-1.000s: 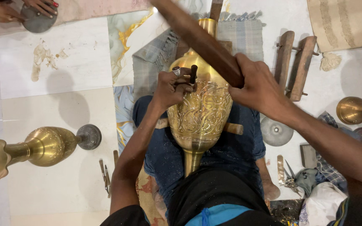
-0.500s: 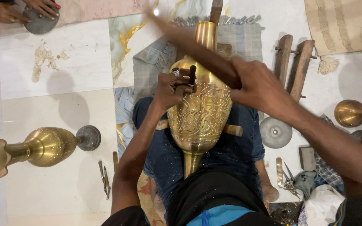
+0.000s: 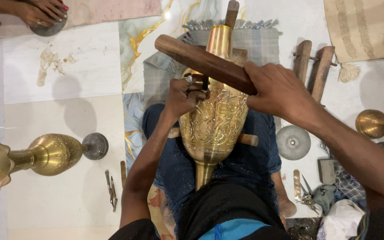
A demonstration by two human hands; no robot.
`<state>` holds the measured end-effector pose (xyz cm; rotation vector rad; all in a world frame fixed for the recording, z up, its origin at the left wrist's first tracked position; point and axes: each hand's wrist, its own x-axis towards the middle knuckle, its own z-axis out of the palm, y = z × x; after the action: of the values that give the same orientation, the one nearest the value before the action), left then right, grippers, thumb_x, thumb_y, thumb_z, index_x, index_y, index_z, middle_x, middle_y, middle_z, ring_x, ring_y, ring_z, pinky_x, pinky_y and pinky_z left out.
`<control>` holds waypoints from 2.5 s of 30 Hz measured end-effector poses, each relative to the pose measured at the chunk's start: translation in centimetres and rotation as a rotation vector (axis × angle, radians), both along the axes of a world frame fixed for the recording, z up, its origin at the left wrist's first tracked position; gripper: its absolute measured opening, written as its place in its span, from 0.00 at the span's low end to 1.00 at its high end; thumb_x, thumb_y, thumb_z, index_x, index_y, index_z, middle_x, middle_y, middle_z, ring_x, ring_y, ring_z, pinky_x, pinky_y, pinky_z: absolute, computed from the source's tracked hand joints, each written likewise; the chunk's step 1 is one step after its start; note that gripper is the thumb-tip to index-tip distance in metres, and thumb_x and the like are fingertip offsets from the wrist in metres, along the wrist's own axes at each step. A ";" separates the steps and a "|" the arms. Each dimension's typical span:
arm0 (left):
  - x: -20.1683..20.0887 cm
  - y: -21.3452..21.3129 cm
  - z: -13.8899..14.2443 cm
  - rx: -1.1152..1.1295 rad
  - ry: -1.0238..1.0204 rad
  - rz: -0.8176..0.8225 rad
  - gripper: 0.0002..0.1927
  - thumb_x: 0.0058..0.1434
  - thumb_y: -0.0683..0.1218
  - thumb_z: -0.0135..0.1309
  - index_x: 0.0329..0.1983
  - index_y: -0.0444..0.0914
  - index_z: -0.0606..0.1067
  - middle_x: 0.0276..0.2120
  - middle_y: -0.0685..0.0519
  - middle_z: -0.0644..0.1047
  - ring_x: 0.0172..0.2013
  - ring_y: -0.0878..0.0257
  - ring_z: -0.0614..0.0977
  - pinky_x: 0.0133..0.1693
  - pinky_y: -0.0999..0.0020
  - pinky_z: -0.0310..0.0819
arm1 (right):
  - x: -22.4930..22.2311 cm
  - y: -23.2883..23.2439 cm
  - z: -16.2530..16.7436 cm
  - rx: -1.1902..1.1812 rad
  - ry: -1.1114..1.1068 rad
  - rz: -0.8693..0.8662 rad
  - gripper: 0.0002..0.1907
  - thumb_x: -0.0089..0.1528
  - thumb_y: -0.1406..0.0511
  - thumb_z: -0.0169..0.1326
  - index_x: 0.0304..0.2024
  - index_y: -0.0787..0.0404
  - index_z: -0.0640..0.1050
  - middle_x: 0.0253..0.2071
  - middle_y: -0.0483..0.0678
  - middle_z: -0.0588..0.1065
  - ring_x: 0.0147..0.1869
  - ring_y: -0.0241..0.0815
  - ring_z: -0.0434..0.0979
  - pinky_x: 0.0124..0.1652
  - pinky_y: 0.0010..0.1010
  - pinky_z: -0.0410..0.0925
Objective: The person sits on the floor with a brass vase held between their legs and engraves decorative floral patterns into its surface, holding a chisel against the metal and striking it with a wooden mallet. They reposition the chisel and rotate the vase to work on different areas of the design.
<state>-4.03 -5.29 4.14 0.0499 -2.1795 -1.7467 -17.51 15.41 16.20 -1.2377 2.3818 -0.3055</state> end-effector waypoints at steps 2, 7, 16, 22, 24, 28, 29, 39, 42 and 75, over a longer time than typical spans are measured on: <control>0.0 0.1 0.1 0.028 -0.049 0.013 0.11 0.61 0.28 0.48 0.42 0.25 0.80 0.32 0.41 0.85 0.30 0.58 0.88 0.30 0.68 0.83 | 0.1 -0.2 0.2 -0.021 -0.017 -0.034 0.18 0.52 0.69 0.55 0.43 0.65 0.69 0.22 0.54 0.73 0.20 0.48 0.74 0.21 0.40 0.68; 0.1 0.0 -0.1 0.051 0.003 -0.006 0.16 0.60 0.28 0.45 0.48 0.26 0.77 0.35 0.43 0.85 0.36 0.59 0.89 0.38 0.69 0.88 | 0.4 -0.5 0.6 -0.148 -0.027 0.044 0.18 0.50 0.70 0.57 0.42 0.67 0.70 0.20 0.57 0.72 0.19 0.49 0.73 0.21 0.42 0.65; 0.0 0.1 0.0 0.086 -0.040 0.003 0.16 0.60 0.28 0.45 0.47 0.26 0.79 0.34 0.43 0.85 0.34 0.59 0.88 0.34 0.70 0.86 | 0.3 -0.6 1.2 -0.214 -0.170 -0.095 0.16 0.53 0.70 0.54 0.42 0.69 0.68 0.16 0.56 0.69 0.17 0.49 0.70 0.22 0.45 0.63; 0.0 0.2 0.0 -0.005 0.047 0.048 0.16 0.56 0.26 0.47 0.45 0.25 0.80 0.34 0.42 0.85 0.33 0.60 0.88 0.36 0.68 0.87 | 0.1 -0.9 0.8 -0.287 -0.168 -0.076 0.20 0.52 0.69 0.54 0.47 0.67 0.68 0.18 0.53 0.70 0.19 0.47 0.71 0.23 0.41 0.66; -0.1 0.1 0.0 0.005 0.045 0.042 0.15 0.57 0.26 0.48 0.44 0.26 0.81 0.34 0.41 0.85 0.32 0.60 0.88 0.36 0.68 0.87 | -0.1 -0.9 0.7 -0.069 -0.042 0.017 0.16 0.51 0.69 0.57 0.41 0.65 0.70 0.21 0.52 0.71 0.21 0.46 0.71 0.22 0.41 0.66; -0.1 0.1 0.2 0.146 -0.027 0.019 0.16 0.59 0.26 0.45 0.46 0.25 0.80 0.34 0.42 0.84 0.34 0.60 0.88 0.37 0.69 0.87 | -0.1 -0.9 0.4 -0.120 -0.129 -0.071 0.17 0.52 0.69 0.55 0.43 0.64 0.68 0.22 0.51 0.71 0.21 0.47 0.72 0.22 0.40 0.69; -0.1 0.2 0.3 0.185 -0.053 0.015 0.17 0.58 0.27 0.44 0.47 0.25 0.79 0.34 0.42 0.84 0.34 0.61 0.87 0.37 0.69 0.86 | -0.1 -1.0 0.3 -0.066 -0.098 -0.026 0.16 0.52 0.68 0.56 0.42 0.63 0.68 0.22 0.52 0.71 0.21 0.46 0.71 0.22 0.40 0.68; -0.1 0.3 0.1 0.151 -0.002 0.042 0.16 0.59 0.26 0.44 0.46 0.24 0.79 0.35 0.40 0.84 0.36 0.59 0.88 0.38 0.68 0.87 | -0.3 -1.2 0.5 0.062 -0.030 0.003 0.17 0.53 0.68 0.57 0.44 0.63 0.69 0.24 0.51 0.72 0.22 0.45 0.73 0.22 0.39 0.69; 0.0 0.2 0.2 0.145 0.024 0.010 0.18 0.57 0.25 0.42 0.46 0.25 0.78 0.35 0.41 0.84 0.36 0.59 0.88 0.40 0.68 0.87 | -0.4 -1.2 0.2 -0.007 -0.015 0.029 0.17 0.52 0.69 0.57 0.43 0.65 0.70 0.26 0.51 0.72 0.23 0.46 0.72 0.21 0.39 0.69; -0.3 0.3 0.1 0.116 0.069 0.093 0.16 0.60 0.27 0.50 0.48 0.29 0.79 0.33 0.44 0.85 0.32 0.59 0.88 0.35 0.67 0.89 | -1.2 -0.4 0.0 -0.110 -0.088 0.025 0.17 0.51 0.68 0.58 0.42 0.66 0.72 0.19 0.51 0.71 0.20 0.45 0.72 0.23 0.39 0.64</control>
<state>-4.32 -4.97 4.20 0.1160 -1.9936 -1.7931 -18.74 15.00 16.20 -1.2739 2.2999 -0.4785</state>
